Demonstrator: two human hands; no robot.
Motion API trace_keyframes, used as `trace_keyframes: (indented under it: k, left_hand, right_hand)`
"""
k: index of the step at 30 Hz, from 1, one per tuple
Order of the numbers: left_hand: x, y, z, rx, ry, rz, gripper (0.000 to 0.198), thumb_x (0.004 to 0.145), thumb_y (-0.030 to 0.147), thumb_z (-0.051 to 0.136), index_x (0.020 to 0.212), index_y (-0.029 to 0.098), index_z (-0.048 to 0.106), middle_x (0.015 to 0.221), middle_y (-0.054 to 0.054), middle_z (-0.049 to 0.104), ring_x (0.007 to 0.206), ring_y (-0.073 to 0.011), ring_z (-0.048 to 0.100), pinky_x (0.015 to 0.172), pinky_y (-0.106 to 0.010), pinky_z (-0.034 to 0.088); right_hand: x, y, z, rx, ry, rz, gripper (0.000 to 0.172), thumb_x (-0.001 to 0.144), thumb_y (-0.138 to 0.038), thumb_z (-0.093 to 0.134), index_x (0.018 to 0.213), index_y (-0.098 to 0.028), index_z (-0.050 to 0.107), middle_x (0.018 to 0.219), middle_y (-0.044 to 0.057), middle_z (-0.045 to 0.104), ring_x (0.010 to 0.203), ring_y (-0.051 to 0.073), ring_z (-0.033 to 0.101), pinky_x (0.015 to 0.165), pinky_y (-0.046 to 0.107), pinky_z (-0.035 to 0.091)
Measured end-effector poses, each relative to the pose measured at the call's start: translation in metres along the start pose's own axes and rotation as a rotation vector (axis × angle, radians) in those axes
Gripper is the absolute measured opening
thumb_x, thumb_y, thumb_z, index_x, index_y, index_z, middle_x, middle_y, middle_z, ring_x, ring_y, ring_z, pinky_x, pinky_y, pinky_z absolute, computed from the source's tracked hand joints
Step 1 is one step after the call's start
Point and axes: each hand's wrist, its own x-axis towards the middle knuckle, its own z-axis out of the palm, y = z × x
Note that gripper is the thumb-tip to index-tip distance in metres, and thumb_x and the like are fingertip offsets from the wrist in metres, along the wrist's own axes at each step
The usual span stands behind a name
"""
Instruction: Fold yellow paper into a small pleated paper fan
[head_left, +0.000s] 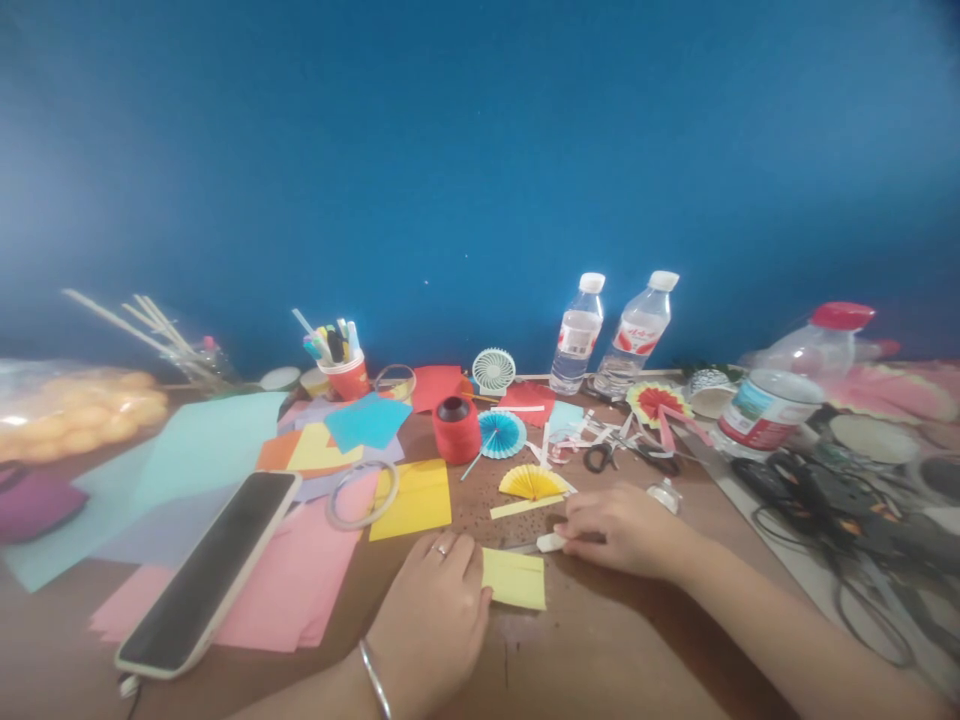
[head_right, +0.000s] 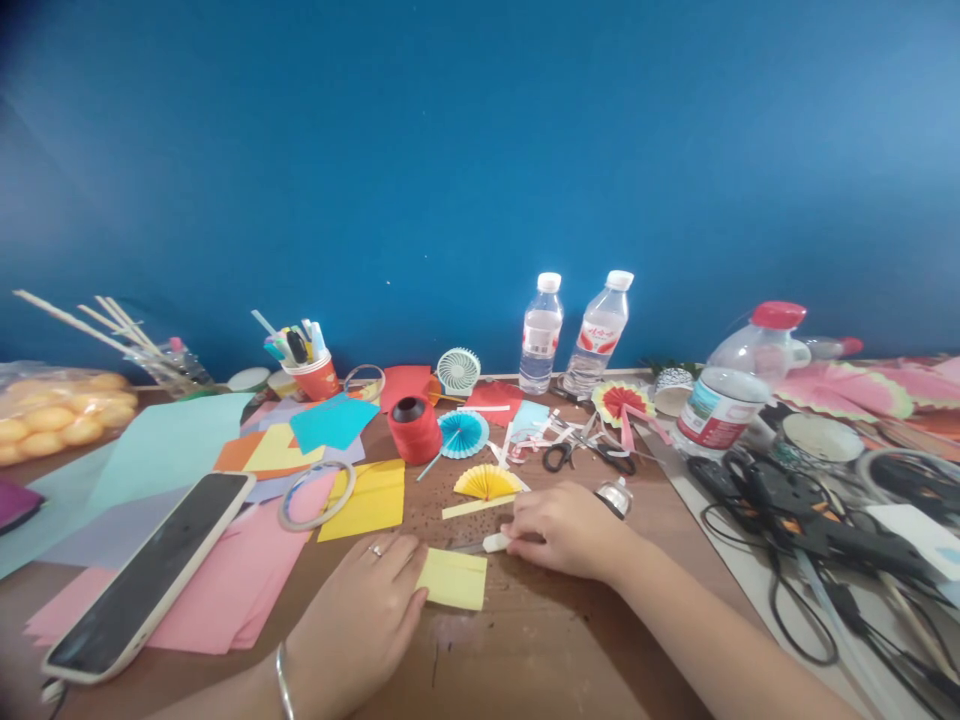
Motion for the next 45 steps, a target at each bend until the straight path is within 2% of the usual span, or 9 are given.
trace_keyframes:
  k: [3, 9, 16, 25, 33, 38, 45]
  left_hand:
    - [0.001, -0.001, -0.001, -0.054, -0.004, 0.017, 0.03, 0.083, 0.019, 0.034, 0.106, 0.016, 0.052, 0.091, -0.008, 0.053, 0.088, -0.0221, 0.046, 0.079, -0.039, 0.036]
    - [0.002, 0.001, 0.002, -0.094, 0.019, 0.076, 0.037, 0.081, 0.022, 0.038, 0.117, 0.016, 0.044, 0.112, -0.009, 0.047, 0.104, -0.0239, 0.038, 0.092, -0.04, 0.03]
    - [0.001, 0.003, 0.001, -0.105, -0.037, 0.068, 0.039, 0.08, 0.023, 0.039, 0.119, 0.019, 0.042, 0.101, -0.008, 0.05, 0.096, -0.0241, 0.041, 0.086, -0.042, 0.034]
    - [0.003, 0.002, -0.006, -0.13, -0.045, 0.081, 0.038, 0.078, 0.021, 0.042, 0.116, 0.022, 0.044, 0.095, -0.007, 0.05, 0.091, -0.0233, 0.042, 0.081, -0.042, 0.036]
    - [0.001, 0.0, 0.0, -0.24, -0.022, 0.131, 0.042, 0.077, 0.02, 0.04, 0.119, 0.018, 0.041, 0.117, -0.007, 0.044, 0.105, -0.0225, 0.038, 0.095, -0.039, 0.028]
    - [0.002, 0.0, 0.001, -0.211, -0.061, 0.142, 0.048, 0.078, 0.023, 0.041, 0.125, 0.018, 0.035, 0.114, -0.008, 0.048, 0.1, -0.0237, 0.041, 0.092, -0.041, 0.03]
    - [0.003, 0.001, -0.004, -0.209, -0.072, 0.148, 0.051, 0.076, 0.03, 0.044, 0.125, 0.02, 0.036, 0.116, -0.007, 0.047, 0.103, -0.0233, 0.04, 0.097, -0.042, 0.022]
  right_hand:
    - [-0.004, 0.002, -0.003, 0.004, -0.006, 0.017, 0.025, 0.084, -0.033, 0.041, 0.076, -0.024, 0.063, 0.074, -0.001, 0.063, 0.065, 0.011, 0.055, 0.052, 0.023, 0.026]
    - [-0.013, 0.006, -0.009, 0.012, -0.008, 0.045, 0.027, 0.083, -0.034, 0.042, 0.075, -0.025, 0.065, 0.071, 0.0, 0.063, 0.063, 0.011, 0.055, 0.052, 0.023, 0.027]
    - [-0.011, 0.005, -0.009, -0.009, -0.008, 0.059, 0.025, 0.083, -0.032, 0.043, 0.072, -0.025, 0.064, 0.07, -0.001, 0.062, 0.062, 0.011, 0.054, 0.051, 0.023, 0.025]
    - [-0.009, 0.006, -0.009, -0.006, -0.023, 0.061, 0.021, 0.082, -0.032, 0.045, 0.076, -0.026, 0.064, 0.072, -0.002, 0.062, 0.064, 0.011, 0.055, 0.051, 0.023, 0.025]
    - [-0.009, 0.007, -0.009, 0.001, -0.022, 0.043, 0.023, 0.083, -0.031, 0.044, 0.077, -0.025, 0.064, 0.072, -0.001, 0.062, 0.065, 0.011, 0.055, 0.052, 0.023, 0.025]
    - [-0.01, 0.009, -0.006, -0.013, -0.001, 0.028, 0.021, 0.082, -0.031, 0.044, 0.077, -0.025, 0.064, 0.073, -0.002, 0.063, 0.064, 0.011, 0.055, 0.052, 0.023, 0.025]
    - [-0.009, 0.013, -0.001, -0.041, 0.032, 0.004, 0.026, 0.084, -0.031, 0.04, 0.075, -0.024, 0.064, 0.071, 0.0, 0.062, 0.064, 0.011, 0.054, 0.053, 0.023, 0.025]
